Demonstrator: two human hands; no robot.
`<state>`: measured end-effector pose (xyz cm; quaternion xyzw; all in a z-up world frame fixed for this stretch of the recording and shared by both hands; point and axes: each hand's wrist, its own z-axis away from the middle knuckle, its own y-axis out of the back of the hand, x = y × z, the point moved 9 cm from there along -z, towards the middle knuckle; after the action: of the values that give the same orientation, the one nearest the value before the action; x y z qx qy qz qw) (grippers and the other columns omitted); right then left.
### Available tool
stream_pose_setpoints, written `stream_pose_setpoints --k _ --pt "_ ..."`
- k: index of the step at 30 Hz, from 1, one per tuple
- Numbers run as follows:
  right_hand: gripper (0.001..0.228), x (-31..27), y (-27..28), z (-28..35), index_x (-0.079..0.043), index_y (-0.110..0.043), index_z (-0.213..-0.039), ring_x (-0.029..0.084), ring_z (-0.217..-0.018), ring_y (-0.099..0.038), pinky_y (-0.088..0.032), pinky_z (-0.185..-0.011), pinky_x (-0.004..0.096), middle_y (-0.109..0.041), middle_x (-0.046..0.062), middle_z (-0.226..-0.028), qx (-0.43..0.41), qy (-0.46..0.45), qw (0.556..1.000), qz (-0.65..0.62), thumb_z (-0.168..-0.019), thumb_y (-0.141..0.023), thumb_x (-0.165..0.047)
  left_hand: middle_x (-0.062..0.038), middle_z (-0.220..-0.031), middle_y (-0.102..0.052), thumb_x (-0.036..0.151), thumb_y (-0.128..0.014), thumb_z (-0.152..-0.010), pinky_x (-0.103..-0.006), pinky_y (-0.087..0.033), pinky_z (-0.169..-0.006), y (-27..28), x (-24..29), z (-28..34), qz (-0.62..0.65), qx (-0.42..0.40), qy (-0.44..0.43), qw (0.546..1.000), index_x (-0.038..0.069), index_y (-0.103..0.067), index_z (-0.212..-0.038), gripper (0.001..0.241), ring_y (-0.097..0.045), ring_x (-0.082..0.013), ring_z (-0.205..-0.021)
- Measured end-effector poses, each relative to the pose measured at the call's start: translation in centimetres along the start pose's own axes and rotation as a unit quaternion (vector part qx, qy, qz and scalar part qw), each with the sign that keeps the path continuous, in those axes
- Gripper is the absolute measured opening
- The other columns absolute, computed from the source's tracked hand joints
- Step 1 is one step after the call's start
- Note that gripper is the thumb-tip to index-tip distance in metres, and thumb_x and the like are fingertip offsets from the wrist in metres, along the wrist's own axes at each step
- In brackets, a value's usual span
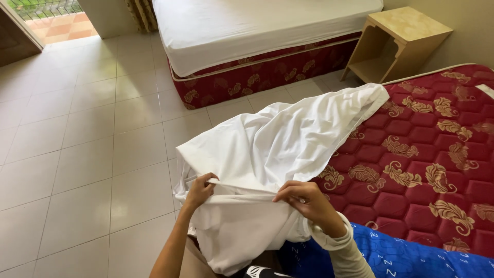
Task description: The person folds a white cloth on a wooden surface and then moves to a bed to remove a white fitted sheet. They shake out the sheet and attempt to fold it while standing in the room.
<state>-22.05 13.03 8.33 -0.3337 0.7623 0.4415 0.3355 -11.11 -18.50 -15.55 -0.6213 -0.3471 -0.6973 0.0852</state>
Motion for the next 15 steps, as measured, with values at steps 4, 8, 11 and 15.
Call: stream_pose_setpoints --k 4,8,11,15 --pt "0.022 0.3 1.3 0.5 -0.004 -0.080 -0.094 0.015 -0.074 -0.073 -0.054 -0.064 0.027 -0.076 0.006 -0.087 0.022 0.012 1.000 0.012 -0.080 -0.073 0.011 -0.004 -0.053 -0.063 0.012 -0.064 -0.093 -0.0313 -0.042 -0.048 2.9 0.6 0.7 -0.048 0.047 0.046 0.997 0.008 -0.075 -0.109 0.020 -0.053 -0.0087 -0.047" --pt "0.023 -0.8 1.4 0.8 -0.004 -0.080 -0.094 0.016 -0.076 -0.074 -0.054 -0.064 0.027 -0.077 0.006 -0.088 0.010 0.049 0.998 0.025 -0.078 -0.073 0.011 -0.006 -0.052 -0.062 0.016 -0.065 -0.093 -0.0335 -0.043 -0.049 4.7 1.4 0.4 -0.096 0.100 0.072 0.988 0.012 -0.079 -0.110 0.021 -0.052 -0.0116 -0.046" --pt "0.021 -1.3 1.7 1.1 -0.003 -0.080 -0.095 0.017 -0.078 -0.075 -0.055 -0.065 0.028 -0.077 0.007 -0.089 0.014 0.054 0.998 0.005 -0.080 -0.073 0.010 -0.008 -0.052 -0.061 0.017 -0.067 -0.092 -0.0348 -0.046 -0.051 5.5 2.5 0.0 -0.134 0.156 0.034 0.978 0.013 -0.079 -0.110 0.022 -0.052 -0.0145 -0.044" --pt "0.019 -1.9 2.0 1.5 -0.004 -0.081 -0.095 0.017 -0.076 -0.076 -0.056 -0.063 0.027 -0.078 0.007 -0.089 0.008 0.046 0.999 0.002 -0.082 -0.075 0.008 -0.011 -0.052 -0.059 0.015 -0.064 -0.094 -0.0380 -0.045 -0.051 5.7 6.3 -0.3 -0.161 0.215 -0.037 0.963 0.010 -0.074 -0.112 0.022 -0.055 -0.0191 -0.043"
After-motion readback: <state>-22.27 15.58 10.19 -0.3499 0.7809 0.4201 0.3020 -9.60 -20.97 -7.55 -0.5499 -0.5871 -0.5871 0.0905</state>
